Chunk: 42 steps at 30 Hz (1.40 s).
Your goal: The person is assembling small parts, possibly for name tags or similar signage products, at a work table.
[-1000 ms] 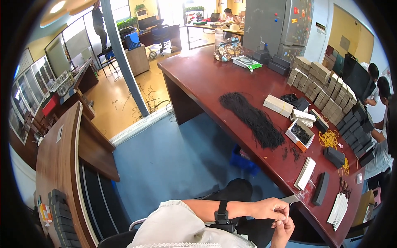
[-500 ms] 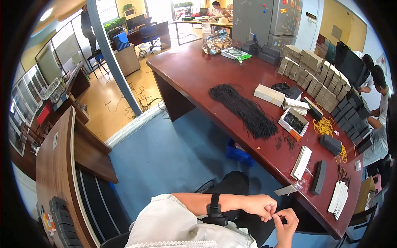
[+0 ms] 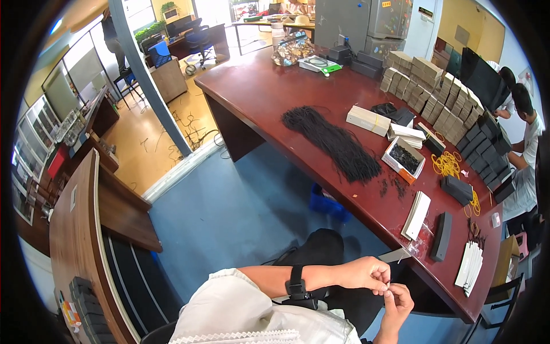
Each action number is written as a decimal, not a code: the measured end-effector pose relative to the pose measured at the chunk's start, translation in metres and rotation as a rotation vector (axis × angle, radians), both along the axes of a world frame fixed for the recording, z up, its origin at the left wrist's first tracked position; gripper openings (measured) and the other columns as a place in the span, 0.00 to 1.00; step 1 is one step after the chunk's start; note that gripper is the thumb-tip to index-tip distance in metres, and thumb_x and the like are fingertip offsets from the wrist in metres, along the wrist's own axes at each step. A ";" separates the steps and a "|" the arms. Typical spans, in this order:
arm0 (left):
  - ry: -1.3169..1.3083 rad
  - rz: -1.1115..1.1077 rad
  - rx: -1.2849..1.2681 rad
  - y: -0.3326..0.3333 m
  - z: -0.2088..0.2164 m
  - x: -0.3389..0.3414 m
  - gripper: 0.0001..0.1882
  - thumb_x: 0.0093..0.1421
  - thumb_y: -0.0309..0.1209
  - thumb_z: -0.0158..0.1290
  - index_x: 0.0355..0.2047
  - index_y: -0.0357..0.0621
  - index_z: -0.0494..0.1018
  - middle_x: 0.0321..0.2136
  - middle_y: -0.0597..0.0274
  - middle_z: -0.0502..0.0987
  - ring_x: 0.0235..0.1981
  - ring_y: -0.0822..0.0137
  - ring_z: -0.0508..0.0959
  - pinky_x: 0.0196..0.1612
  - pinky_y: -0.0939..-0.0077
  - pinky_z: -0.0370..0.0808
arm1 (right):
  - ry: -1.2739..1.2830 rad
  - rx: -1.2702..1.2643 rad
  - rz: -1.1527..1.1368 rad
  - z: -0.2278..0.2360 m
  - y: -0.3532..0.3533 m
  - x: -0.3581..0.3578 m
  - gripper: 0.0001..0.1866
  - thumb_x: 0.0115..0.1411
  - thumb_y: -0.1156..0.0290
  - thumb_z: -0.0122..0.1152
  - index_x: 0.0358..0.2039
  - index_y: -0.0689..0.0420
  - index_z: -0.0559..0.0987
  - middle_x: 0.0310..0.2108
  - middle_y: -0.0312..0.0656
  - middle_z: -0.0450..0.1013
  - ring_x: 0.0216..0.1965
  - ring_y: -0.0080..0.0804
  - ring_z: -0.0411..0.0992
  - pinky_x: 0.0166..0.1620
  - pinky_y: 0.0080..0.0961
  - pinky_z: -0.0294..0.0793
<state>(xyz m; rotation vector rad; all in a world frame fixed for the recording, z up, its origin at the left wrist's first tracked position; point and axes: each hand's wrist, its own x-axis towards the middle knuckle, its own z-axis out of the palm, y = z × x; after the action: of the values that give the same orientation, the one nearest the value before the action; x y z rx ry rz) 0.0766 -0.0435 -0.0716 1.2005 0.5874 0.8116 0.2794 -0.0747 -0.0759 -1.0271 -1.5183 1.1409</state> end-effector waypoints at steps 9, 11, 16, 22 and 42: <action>-0.014 0.015 0.017 -0.003 -0.003 0.003 0.07 0.62 0.27 0.57 0.35 0.35 0.72 0.30 0.60 0.80 0.31 0.73 0.79 0.37 0.80 0.76 | -0.116 0.132 -0.110 0.000 -0.001 -0.007 0.05 0.55 0.77 0.65 0.30 0.62 0.77 0.31 0.43 0.74 0.33 0.30 0.72 0.38 0.25 0.70; -0.077 0.031 -0.010 -0.005 -0.005 0.002 0.07 0.62 0.26 0.57 0.36 0.35 0.72 0.32 0.59 0.80 0.33 0.73 0.80 0.39 0.79 0.76 | -0.151 0.184 -0.102 0.003 -0.001 -0.012 0.04 0.55 0.77 0.63 0.30 0.62 0.76 0.30 0.43 0.74 0.32 0.32 0.72 0.38 0.26 0.70; -0.063 0.084 0.000 -0.006 -0.006 -0.004 0.07 0.62 0.22 0.57 0.40 0.34 0.74 0.36 0.58 0.80 0.39 0.72 0.80 0.44 0.76 0.77 | -0.329 0.354 -0.081 0.016 0.005 -0.012 0.04 0.54 0.79 0.62 0.30 0.60 0.76 0.30 0.45 0.74 0.31 0.38 0.73 0.37 0.29 0.72; -0.112 0.127 -0.139 -0.002 -0.007 0.002 0.04 0.62 0.24 0.57 0.36 0.38 0.74 0.34 0.64 0.79 0.36 0.78 0.77 0.43 0.81 0.74 | -0.583 0.686 -0.169 0.019 0.004 -0.013 0.11 0.47 0.77 0.70 0.33 0.59 0.79 0.32 0.41 0.76 0.32 0.38 0.76 0.36 0.32 0.74; -0.228 0.228 -0.045 -0.007 -0.015 0.007 0.07 0.58 0.18 0.56 0.30 0.42 0.69 0.35 0.64 0.75 0.39 0.75 0.74 0.47 0.76 0.70 | -0.018 0.076 -0.113 0.004 0.004 -0.017 0.06 0.51 0.81 0.66 0.31 0.62 0.79 0.29 0.39 0.75 0.30 0.25 0.73 0.35 0.20 0.72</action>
<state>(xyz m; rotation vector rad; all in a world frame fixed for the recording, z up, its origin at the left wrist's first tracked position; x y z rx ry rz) 0.0834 -0.0507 -0.0868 0.9943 0.5573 1.1069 0.2622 -0.0704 -0.0720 -1.0607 -1.4871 0.9905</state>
